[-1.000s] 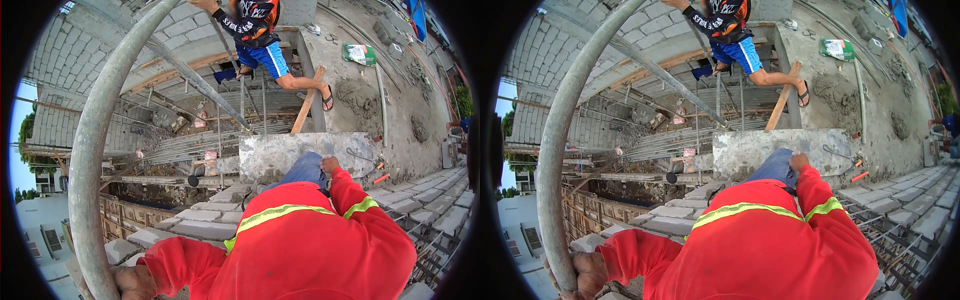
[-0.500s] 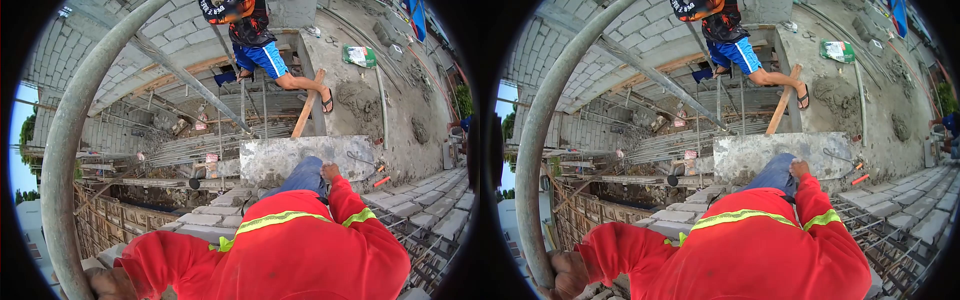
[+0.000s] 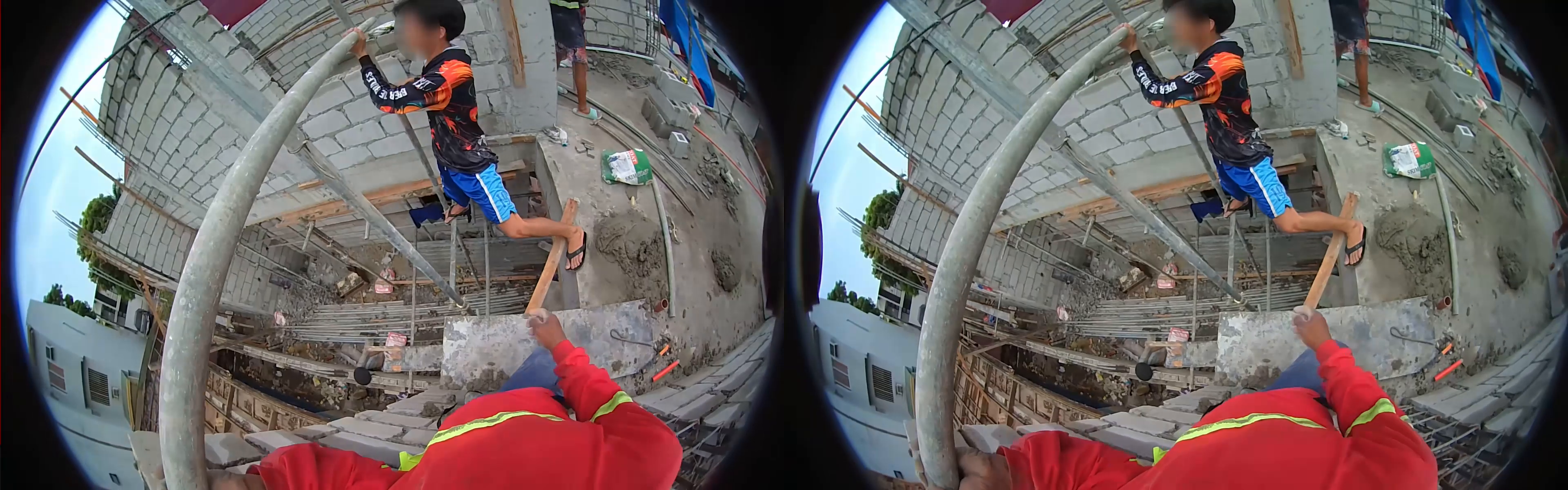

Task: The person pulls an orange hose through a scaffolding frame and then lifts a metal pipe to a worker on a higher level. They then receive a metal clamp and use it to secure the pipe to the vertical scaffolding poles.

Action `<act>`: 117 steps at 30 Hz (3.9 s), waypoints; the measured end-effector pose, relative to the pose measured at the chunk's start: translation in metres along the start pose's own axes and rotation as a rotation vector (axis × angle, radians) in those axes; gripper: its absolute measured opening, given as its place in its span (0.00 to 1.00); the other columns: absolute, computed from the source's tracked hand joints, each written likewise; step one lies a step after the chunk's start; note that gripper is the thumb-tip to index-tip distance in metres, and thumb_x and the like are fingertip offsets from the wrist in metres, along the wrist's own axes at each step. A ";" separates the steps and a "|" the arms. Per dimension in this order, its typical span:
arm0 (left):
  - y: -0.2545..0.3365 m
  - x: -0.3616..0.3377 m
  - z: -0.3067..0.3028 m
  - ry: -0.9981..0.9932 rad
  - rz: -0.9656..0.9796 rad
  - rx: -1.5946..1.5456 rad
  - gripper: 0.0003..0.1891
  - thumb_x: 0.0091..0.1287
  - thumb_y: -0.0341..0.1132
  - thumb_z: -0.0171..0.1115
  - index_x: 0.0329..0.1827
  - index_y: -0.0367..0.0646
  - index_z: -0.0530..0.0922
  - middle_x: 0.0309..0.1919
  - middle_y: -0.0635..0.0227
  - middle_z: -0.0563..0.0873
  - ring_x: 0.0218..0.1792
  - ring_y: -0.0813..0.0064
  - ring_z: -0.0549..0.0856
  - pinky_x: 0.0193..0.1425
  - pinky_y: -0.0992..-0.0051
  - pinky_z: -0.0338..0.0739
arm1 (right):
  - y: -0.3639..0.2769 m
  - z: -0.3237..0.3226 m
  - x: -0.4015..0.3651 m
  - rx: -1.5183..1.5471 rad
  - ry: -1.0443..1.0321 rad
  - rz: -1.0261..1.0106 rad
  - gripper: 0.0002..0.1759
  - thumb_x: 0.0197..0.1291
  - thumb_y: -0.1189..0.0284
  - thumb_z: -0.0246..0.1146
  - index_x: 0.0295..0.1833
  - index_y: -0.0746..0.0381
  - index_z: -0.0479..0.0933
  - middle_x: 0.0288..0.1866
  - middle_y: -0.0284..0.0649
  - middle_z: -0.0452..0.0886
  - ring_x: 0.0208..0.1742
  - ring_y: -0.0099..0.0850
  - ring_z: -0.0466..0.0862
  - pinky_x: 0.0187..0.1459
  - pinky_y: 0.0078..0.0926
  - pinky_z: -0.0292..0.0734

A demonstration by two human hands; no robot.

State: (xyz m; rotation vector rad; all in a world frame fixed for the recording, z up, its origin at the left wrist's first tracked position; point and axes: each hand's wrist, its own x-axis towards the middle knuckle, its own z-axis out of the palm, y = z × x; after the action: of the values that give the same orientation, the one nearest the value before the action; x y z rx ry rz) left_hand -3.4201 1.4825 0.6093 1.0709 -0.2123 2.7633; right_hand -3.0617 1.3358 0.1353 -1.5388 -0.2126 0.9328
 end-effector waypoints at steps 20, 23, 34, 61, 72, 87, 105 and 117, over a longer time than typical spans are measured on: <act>0.058 0.055 -0.078 0.114 -0.258 0.015 0.13 0.50 0.39 0.63 0.34 0.42 0.74 0.36 0.64 0.79 0.41 0.68 0.77 0.55 0.62 0.68 | -0.408 0.391 -0.097 0.731 -1.365 -0.198 0.24 0.57 0.66 0.56 0.55 0.65 0.60 0.54 0.46 0.65 0.56 0.40 0.66 0.58 0.41 0.62; 0.053 0.058 -0.089 0.162 -0.271 -0.023 0.15 0.51 0.41 0.64 0.36 0.43 0.73 0.37 0.66 0.78 0.40 0.70 0.77 0.55 0.62 0.68 | -0.404 0.396 -0.106 0.723 -1.326 -0.203 0.23 0.58 0.67 0.56 0.54 0.67 0.60 0.55 0.46 0.65 0.57 0.40 0.66 0.59 0.41 0.62; 0.052 0.055 -0.105 0.254 -0.267 0.026 0.15 0.46 0.36 0.64 0.36 0.44 0.71 0.33 0.69 0.77 0.40 0.72 0.77 0.56 0.53 0.65 | -0.366 0.410 -0.135 0.701 -1.429 -0.124 0.21 0.59 0.68 0.54 0.53 0.69 0.62 0.54 0.47 0.66 0.56 0.40 0.67 0.59 0.42 0.61; 0.084 0.068 -0.139 0.246 -0.419 0.126 0.25 0.46 0.39 0.63 0.44 0.31 0.69 0.42 0.52 0.74 0.52 0.54 0.69 0.61 0.49 0.57 | -0.386 0.414 -0.082 0.891 -1.279 -0.095 0.21 0.60 0.62 0.51 0.51 0.66 0.59 0.47 0.47 0.67 0.50 0.42 0.70 0.51 0.48 0.66; 0.053 0.037 -0.097 0.089 -0.132 0.219 0.27 0.47 0.23 0.64 0.52 0.28 0.66 0.45 0.53 0.76 0.42 0.65 0.76 0.45 0.68 0.72 | -0.396 0.419 -0.043 0.881 -1.256 -0.134 0.19 0.59 0.64 0.53 0.49 0.66 0.60 0.42 0.44 0.68 0.46 0.40 0.72 0.50 0.46 0.67; 0.048 0.039 -0.088 -0.039 0.050 0.434 0.20 0.52 0.19 0.55 0.51 0.30 0.68 0.46 0.56 0.76 0.42 0.68 0.76 0.50 0.70 0.71 | -0.440 0.436 0.038 1.049 -1.044 -0.210 0.21 0.58 0.64 0.52 0.51 0.66 0.57 0.45 0.48 0.66 0.47 0.43 0.71 0.51 0.48 0.66; 0.053 0.042 -0.083 0.014 -0.443 -0.330 0.25 0.51 0.38 0.57 0.51 0.34 0.69 0.51 0.54 0.74 0.53 0.57 0.71 0.56 0.46 0.60 | -0.471 0.448 0.110 0.891 -0.849 -0.284 0.28 0.57 0.55 0.50 0.57 0.62 0.57 0.49 0.44 0.67 0.51 0.39 0.70 0.54 0.39 0.66; 0.046 0.046 -0.094 0.157 -0.288 -0.102 0.22 0.46 0.35 0.60 0.45 0.33 0.72 0.42 0.54 0.77 0.44 0.62 0.75 0.51 0.50 0.66 | -0.472 0.455 0.115 0.831 -0.761 -0.286 0.33 0.59 0.47 0.45 0.58 0.63 0.56 0.49 0.45 0.68 0.50 0.38 0.71 0.51 0.40 0.68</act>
State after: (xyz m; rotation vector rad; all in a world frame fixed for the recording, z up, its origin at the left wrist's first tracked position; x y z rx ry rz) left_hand -3.5249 1.4603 0.5686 0.7865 -0.1615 2.5319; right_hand -3.1073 1.8533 0.5511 -0.3397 -0.4940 1.1414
